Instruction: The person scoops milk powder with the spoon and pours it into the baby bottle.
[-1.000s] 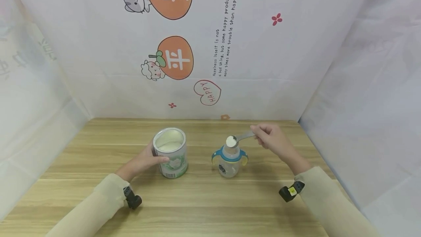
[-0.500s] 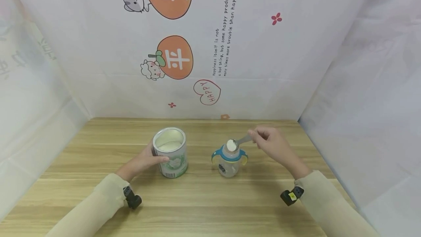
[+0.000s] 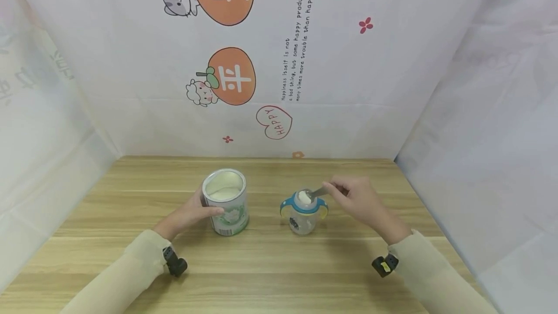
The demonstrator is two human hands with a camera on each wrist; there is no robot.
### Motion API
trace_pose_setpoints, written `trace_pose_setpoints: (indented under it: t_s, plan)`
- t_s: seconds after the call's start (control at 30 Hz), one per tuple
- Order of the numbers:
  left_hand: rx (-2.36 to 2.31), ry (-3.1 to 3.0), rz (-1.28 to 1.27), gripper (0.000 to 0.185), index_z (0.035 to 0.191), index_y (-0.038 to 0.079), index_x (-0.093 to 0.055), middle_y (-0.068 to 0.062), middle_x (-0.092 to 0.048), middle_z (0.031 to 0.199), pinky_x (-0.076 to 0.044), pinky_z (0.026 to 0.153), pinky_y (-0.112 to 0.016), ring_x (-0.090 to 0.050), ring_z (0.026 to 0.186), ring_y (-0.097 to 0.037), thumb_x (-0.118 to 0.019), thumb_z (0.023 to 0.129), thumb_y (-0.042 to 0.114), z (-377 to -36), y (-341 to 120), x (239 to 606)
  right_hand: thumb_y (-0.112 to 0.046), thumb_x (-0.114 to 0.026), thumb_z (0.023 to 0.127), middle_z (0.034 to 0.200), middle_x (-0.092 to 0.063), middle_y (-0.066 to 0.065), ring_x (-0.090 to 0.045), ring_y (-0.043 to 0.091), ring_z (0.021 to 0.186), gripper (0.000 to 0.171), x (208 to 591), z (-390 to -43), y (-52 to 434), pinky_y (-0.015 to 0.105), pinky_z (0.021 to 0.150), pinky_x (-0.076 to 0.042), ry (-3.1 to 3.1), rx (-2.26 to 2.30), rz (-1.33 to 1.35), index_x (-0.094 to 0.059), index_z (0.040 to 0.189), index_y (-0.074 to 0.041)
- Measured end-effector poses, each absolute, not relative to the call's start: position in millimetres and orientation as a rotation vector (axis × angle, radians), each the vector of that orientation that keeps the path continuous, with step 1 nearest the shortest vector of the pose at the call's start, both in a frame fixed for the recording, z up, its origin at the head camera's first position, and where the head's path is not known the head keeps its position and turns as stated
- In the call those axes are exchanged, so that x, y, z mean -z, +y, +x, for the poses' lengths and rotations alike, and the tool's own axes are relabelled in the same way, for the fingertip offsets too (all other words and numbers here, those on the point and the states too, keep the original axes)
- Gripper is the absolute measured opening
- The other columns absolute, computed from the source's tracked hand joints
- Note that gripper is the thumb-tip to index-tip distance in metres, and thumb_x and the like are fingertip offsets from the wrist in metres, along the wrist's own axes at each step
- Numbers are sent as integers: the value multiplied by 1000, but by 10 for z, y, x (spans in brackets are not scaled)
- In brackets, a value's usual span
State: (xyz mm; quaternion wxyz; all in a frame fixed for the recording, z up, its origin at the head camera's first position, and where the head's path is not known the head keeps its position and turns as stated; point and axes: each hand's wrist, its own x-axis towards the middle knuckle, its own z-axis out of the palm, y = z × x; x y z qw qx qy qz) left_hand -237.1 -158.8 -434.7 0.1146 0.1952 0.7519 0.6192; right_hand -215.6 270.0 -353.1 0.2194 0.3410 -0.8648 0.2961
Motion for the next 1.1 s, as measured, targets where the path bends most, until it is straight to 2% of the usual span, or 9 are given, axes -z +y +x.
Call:
trace_pose_setpoints:
  t_s: [0.2,0.43,0.63,0.8,0.97,1.1]
  plan:
    - [-1814,2214,557,103,159,23,-14,-14,-39,150,-23,115,-58,-33,141,-34,-84,83,22,-2377,-1589,4333,0,-70,89,61,-34,-20,-32,-2,51,33,3549,-2156,2691,14,44,-29,-2294,-714,1061,-56,74,-25]
    - [-1832,2188,597,101,157,22,-19,-17,-39,150,-21,114,-63,-33,140,-38,-86,80,19,-2402,-1586,4284,1,-70,87,64,-38,-17,-34,-3,54,30,3587,-2159,2709,12,47,-30,-2217,-654,1136,-55,76,-22]
    - [-1848,2157,673,101,156,22,-21,-19,-40,149,-20,114,-64,-35,139,-40,-86,80,17,-2428,-1588,4269,-13,-65,98,68,-41,-16,-34,-5,58,19,3613,-2172,2714,10,49,-31,-2109,-580,1226,-59,81,-21]
    - [-1855,2153,677,102,156,24,-22,-18,-41,149,-19,113,-65,-35,139,-39,-87,78,17,-2434,-1585,4269,-21,-60,102,69,-43,-16,-34,-4,58,20,3635,-2166,2726,11,50,-32,-2109,-552,1220,-60,83,-20]
    - [-1845,2175,646,103,156,26,-22,-17,-41,149,-19,114,-64,-36,139,-38,-88,78,17,-2430,-1583,4280,-32,-51,107,71,-51,-12,-38,-2,58,31,3674,-2147,2738,11,49,-35,-2100,-445,1196,-63,84,-15]
    - [-1845,2174,626,102,156,28,-22,-16,-42,149,-21,114,-63,-37,138,-36,-87,78,17,-2434,-1588,4300,-34,-48,107,71,-52,-10,-38,-3,57,39,3694,-2152,2724,11,47,-37,-1994,-349,1214,-64,80,-12]
